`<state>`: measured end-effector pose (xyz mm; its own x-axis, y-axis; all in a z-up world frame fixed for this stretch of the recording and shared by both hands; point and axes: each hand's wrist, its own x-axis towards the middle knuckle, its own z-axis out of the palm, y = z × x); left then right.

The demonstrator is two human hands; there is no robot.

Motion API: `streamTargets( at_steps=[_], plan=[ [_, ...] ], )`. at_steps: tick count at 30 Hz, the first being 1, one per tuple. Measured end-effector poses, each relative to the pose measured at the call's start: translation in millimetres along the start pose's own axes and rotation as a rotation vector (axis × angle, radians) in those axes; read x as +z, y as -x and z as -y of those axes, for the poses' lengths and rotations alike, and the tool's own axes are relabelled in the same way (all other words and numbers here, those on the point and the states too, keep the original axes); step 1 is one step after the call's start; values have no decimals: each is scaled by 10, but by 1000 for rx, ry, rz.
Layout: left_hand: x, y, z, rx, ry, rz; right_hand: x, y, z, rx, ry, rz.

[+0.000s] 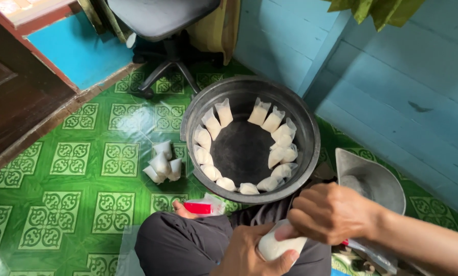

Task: Filling small plastic bags with liquid using a scoop and tying knots to seal them.

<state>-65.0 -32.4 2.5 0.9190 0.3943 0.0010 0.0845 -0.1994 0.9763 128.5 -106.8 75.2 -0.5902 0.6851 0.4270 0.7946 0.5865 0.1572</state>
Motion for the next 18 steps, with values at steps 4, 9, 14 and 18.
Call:
streamTargets(
  at_steps=[4,9,14,18],
  plan=[
    [-22,-37,-107,-51,55,17,-98,-19,-87,-33,21,2],
    [-55,-180,-164,-22,78,-33,-33,-74,-77,184,-38,-26],
    [118,-282,114,21,407,-165,-30,-11,58,612,-281,-42],
    [77,-350,56,132,291,-270,186,35,233,864,-451,-317]
  ],
)
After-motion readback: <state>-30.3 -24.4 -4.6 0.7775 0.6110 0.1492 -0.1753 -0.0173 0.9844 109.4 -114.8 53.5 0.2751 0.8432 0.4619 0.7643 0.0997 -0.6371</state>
